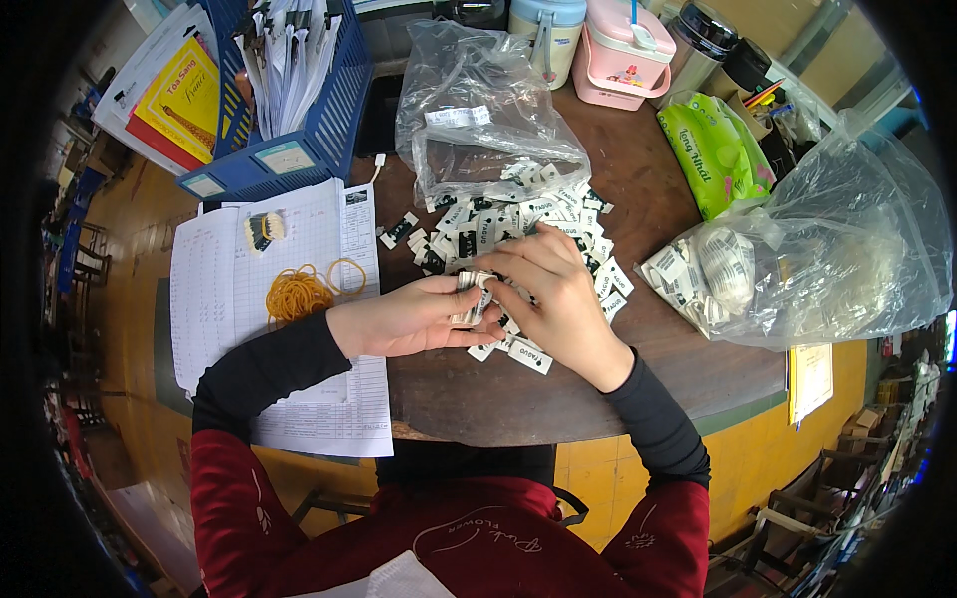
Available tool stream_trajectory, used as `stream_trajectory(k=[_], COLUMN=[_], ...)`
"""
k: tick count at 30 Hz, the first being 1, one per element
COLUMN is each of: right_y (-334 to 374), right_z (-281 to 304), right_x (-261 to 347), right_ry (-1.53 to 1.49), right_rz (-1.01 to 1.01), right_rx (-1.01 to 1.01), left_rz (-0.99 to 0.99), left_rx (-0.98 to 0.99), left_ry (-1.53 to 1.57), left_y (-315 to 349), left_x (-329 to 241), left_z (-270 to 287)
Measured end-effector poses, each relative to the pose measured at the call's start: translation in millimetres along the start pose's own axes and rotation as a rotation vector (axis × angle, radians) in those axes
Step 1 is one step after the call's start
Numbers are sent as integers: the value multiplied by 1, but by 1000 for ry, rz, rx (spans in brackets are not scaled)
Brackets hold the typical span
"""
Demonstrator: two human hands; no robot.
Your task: The person gathers small white tags from a pile on the table, aligns them into a neat stack, and secures the stack with a yellow rubber band. The person repeats this process to form multiple small bundles.
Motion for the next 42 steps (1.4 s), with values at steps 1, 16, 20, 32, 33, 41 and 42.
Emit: stream_trajectory(k=[1, 16, 20, 32, 33, 41, 42], right_y=[-1, 1, 3, 2, 3, 0, 0], right_z=[0, -21, -25, -24, -24, 5, 13], right_x=[2, 13, 12, 16, 17, -5, -14], right_ry=[-35, -185, -237, -264, -281, -190, -129], right_rz=[9, 61, 1, 22, 19, -76, -126], right_rx=[-12, 150, 181, 173, 193, 8, -71], left_rz=[-14, -56, -42, -53, -65, -191, -180], left_rx=[6, 32, 11, 30, 46, -45, -34], left_ry=[8, -50, -61, -78, -35, 156, 167], left_y=[0, 2, 2, 2, 2, 3, 2], left_x=[0, -5, -5, -4, -5, -14, -14], left_z=[1, -2, -2, 3, 1, 0, -1])
Point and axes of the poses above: each hand's wrist, its own y-axis away from the middle knuckle, its own z-axis out of the back of the hand, x = y × z, the point moved 4 cm from there along -y, towards the middle knuckle, and after that the axes turned 6 degrees about x, right-handed, at the moved point
